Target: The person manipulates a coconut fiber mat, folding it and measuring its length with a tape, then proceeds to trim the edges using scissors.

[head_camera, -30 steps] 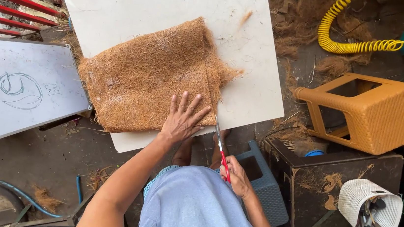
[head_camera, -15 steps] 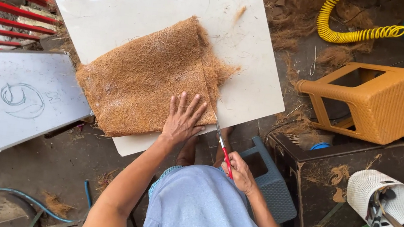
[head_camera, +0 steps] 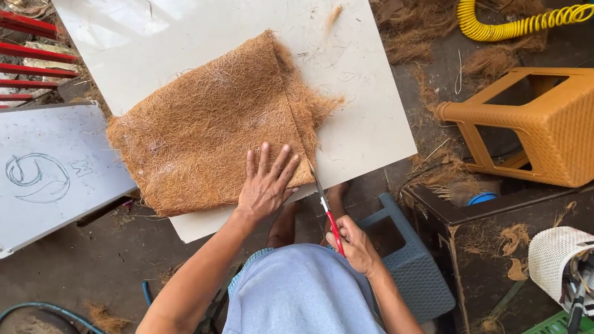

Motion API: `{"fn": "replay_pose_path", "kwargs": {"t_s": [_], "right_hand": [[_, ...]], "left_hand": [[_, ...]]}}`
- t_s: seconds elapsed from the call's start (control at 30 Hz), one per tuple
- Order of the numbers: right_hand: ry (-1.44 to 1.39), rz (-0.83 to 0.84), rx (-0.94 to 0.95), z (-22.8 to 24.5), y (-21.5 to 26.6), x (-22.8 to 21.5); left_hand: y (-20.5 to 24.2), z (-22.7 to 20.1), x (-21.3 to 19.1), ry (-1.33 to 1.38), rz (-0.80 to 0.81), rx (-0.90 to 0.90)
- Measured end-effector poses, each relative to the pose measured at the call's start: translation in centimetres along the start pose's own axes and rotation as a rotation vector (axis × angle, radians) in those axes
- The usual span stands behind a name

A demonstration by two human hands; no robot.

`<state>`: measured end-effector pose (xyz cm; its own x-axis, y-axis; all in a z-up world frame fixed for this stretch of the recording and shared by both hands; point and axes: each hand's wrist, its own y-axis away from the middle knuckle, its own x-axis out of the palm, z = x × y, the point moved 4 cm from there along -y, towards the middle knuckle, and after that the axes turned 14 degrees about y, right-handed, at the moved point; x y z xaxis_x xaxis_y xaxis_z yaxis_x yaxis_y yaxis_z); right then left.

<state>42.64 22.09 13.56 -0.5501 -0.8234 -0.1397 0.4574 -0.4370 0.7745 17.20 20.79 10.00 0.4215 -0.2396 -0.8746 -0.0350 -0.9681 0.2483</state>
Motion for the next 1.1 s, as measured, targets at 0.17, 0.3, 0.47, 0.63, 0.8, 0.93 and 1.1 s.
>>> {"fn": "replay_pose_path", "kwargs": {"t_s": [0.17,0.3,0.47,0.63,0.8,0.93,1.1], "right_hand": [[0.001,-0.005,-0.02,0.4,-1.5,0.8],[-0.04,-0.03,-0.039,-0.7,-2.1,1.5],[-0.016,-0.024,-0.031,0.1,-2.1,1.4],[0.007,-0.072,-0.022,-0.5,-2.1,1.7],[-0.025,-0.069,-0.067,-1.9,-2.7,1.4],[-0.048,-0.065,-0.067,-0.7,-2.3,1.3],[-0.055,-0.061,-0.093,0.7,-3.2,1.6]], "left_hand": [[0.1,-0.2,-0.5,0.031,0.049,-0.013],[0.2,-0.2,-0.3,0.062,0.068,-0.004],[0.2,-0.2,-0.7,0.066,0.067,-0.013],[0.2,0.0,-0.5,0.069,0.076,-0.001],[0.3,0.1,-0.4,0.092,0.085,0.012],[0.9,-0.5,-1.5,0.147,0.068,0.041],[1.9,-1.7,-2.3,0.26,0.031,0.083]]}}
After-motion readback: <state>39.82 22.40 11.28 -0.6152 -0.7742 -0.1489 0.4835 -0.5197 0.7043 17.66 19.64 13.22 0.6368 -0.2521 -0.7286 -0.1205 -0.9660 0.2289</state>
